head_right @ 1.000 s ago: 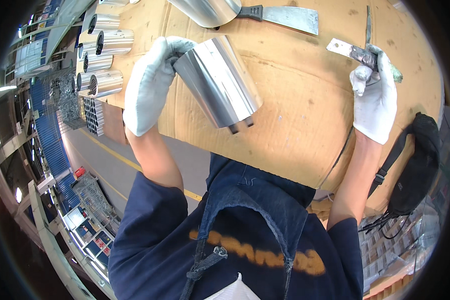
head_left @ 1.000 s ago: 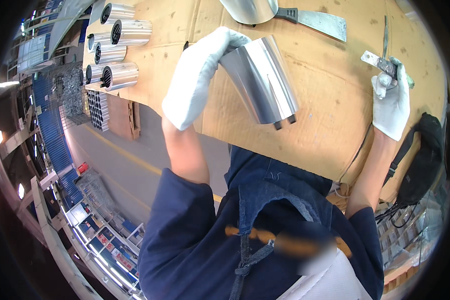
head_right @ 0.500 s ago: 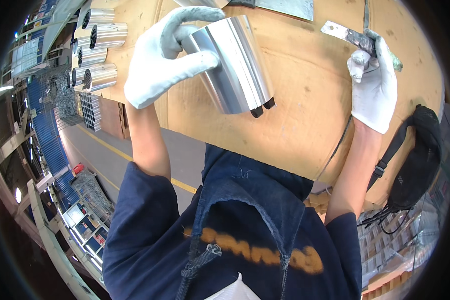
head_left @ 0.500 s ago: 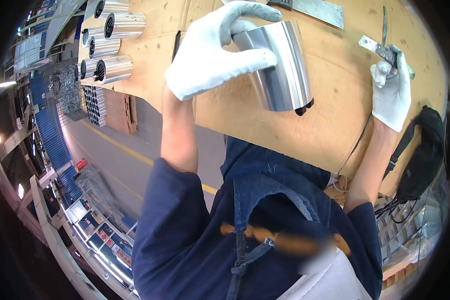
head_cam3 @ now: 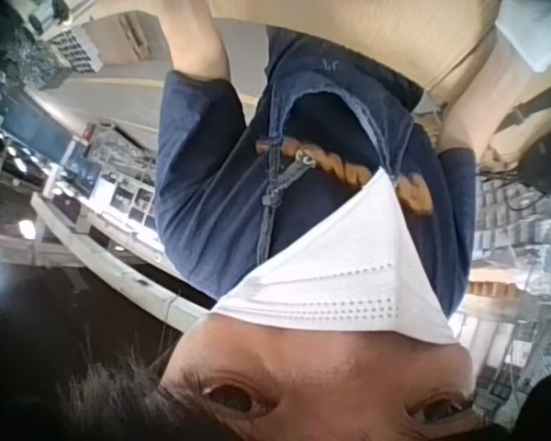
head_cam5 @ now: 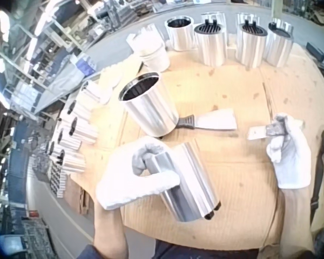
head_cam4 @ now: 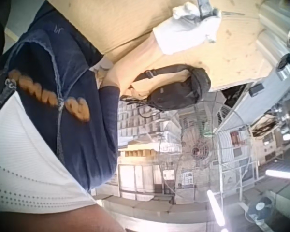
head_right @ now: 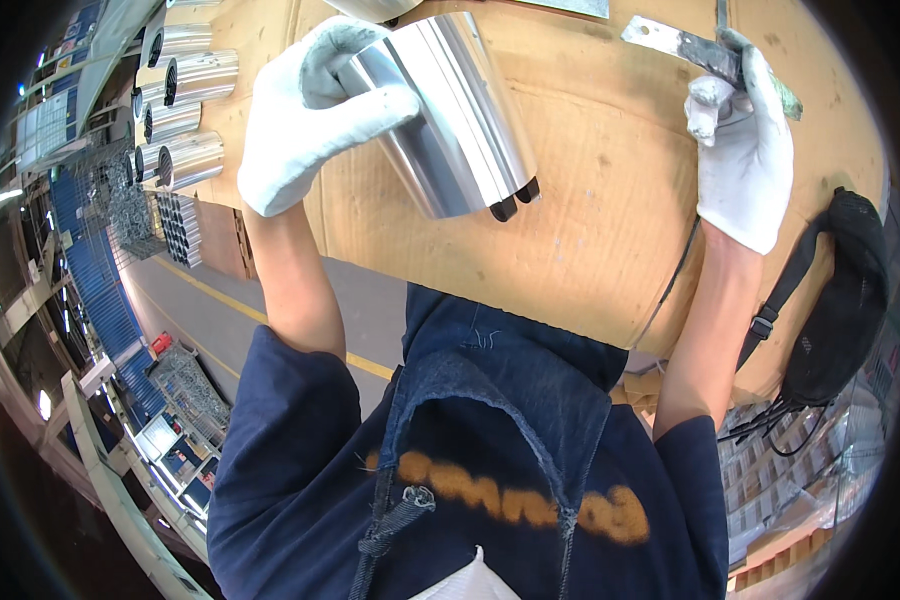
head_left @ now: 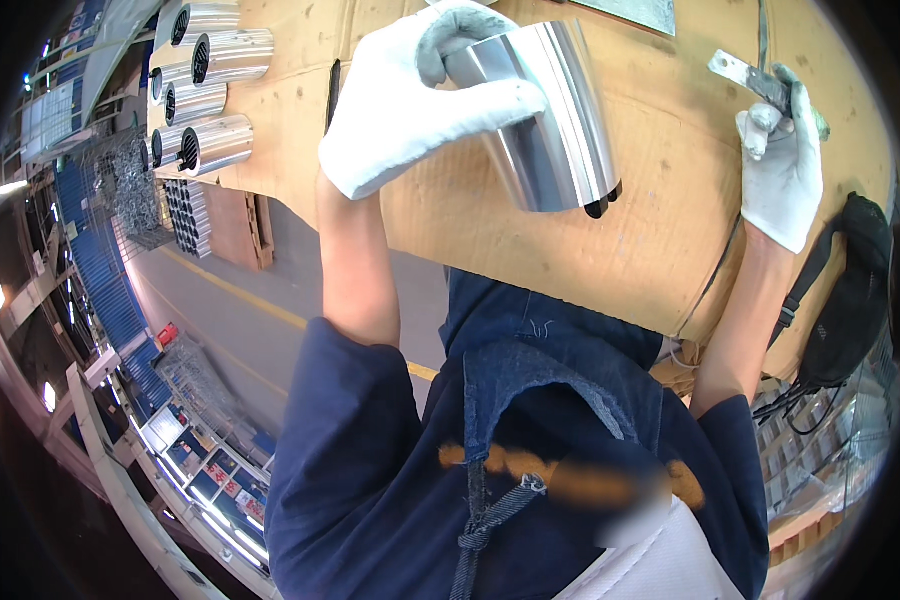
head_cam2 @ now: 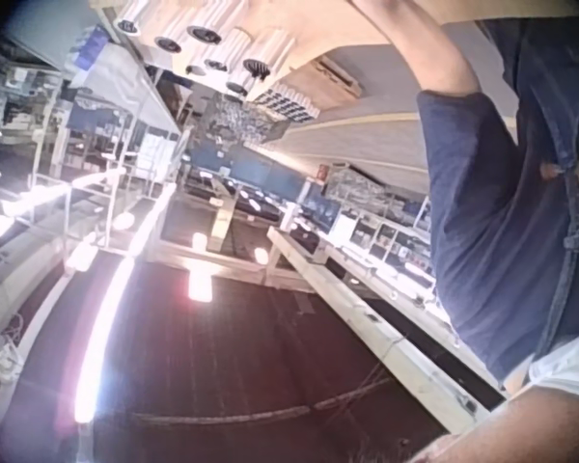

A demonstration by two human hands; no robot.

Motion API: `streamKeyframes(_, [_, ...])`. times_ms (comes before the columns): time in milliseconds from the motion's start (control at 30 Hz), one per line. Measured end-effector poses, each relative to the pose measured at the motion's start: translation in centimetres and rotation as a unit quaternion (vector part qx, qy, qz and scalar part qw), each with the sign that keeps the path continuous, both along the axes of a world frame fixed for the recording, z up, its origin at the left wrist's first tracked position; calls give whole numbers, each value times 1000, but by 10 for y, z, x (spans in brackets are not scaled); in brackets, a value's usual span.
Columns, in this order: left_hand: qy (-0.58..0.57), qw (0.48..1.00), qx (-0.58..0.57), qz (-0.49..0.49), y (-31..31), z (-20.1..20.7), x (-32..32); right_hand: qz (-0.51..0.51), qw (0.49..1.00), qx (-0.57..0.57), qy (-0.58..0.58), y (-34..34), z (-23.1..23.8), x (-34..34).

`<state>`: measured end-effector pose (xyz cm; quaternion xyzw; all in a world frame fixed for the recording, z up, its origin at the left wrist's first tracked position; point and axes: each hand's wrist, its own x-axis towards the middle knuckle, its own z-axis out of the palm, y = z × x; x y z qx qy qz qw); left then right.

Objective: Scraping residue or imperfections from a metal cup using a putty knife.

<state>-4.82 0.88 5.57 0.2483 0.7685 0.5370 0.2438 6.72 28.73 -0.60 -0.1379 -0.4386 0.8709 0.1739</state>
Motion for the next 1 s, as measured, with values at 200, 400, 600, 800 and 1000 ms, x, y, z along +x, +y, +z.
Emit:
streamKeyframes(200, [-168,985,-16,44,-1,1,-6,34,997,-62,45,-21,1,17])
streamKeyframes(400, [-142,984,80,68,4,-10,-4,27,1000,-15,-5,-30,-3,24])
streamKeyframes(600, [-100,993,53,34,7,-5,-4,24,999,-26,-6,-30,-4,20])
streamKeyframes(800, [-70,995,-28,69,10,7,-4,25,999,-31,-9,-30,-3,19])
streamKeyframes(1000, [-105,991,-7,85,13,12,1,15,999,-36,-14,-31,-3,19])
